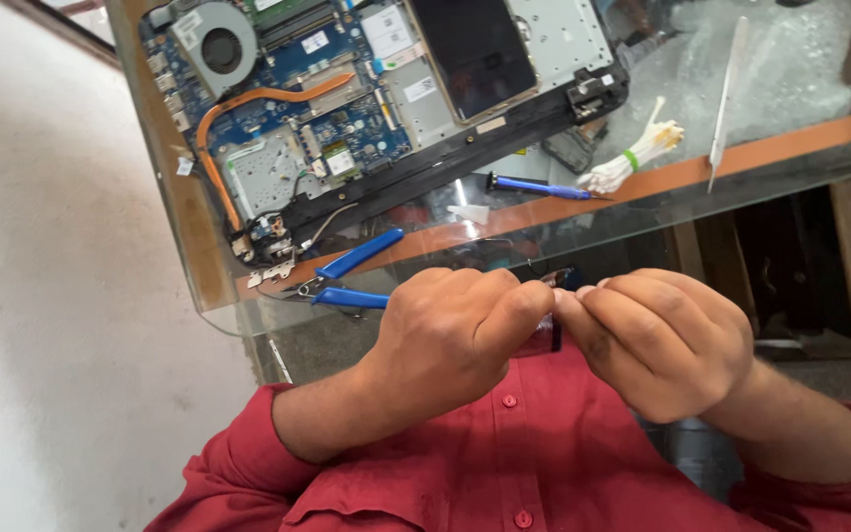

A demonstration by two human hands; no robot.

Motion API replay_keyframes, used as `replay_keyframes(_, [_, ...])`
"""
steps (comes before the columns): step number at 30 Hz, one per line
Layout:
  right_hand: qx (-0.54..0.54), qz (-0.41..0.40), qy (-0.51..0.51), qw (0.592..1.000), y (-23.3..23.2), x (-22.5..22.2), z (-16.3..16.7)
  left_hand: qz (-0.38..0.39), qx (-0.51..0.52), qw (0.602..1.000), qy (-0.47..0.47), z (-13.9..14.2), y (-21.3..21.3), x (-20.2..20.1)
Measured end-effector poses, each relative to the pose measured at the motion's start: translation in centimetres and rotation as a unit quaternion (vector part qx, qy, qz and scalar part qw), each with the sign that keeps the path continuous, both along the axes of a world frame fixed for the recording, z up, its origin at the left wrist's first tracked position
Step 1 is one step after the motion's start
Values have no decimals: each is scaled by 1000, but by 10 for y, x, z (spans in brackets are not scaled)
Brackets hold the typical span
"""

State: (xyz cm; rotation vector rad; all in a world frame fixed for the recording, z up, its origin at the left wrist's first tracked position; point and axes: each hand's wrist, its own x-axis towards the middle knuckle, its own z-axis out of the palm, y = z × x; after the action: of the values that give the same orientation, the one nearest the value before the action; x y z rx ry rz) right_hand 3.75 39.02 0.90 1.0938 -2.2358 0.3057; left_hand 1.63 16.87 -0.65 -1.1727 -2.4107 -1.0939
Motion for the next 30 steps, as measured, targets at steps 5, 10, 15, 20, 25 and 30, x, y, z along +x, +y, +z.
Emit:
replay_keyframes(5, [2,3,-4,1000,4,1,7,-28,-14,999,41,1,4,-3])
replay_keyframes(10, [-3,-9,-18,1000,11,-1,4,-67,-12,994,79,-8,10,-8])
replay_keyframes(15, [41,-40,-6,998,25,3,-2,-101,-26,983,150,7,18,-16])
replay_keyframes(20, [130,-197,-27,971,80,0,-5,-114,63,980,151,41,-3,-12])
replay_keyframes(25, [-13,-340,-45,939,129,0,-23,-23,149,982,-117,18,5,-12])
replay_keyframes(30, [8,-410,-25,912,127,-54,-58,24,152,967,-201,-5,16,-2])
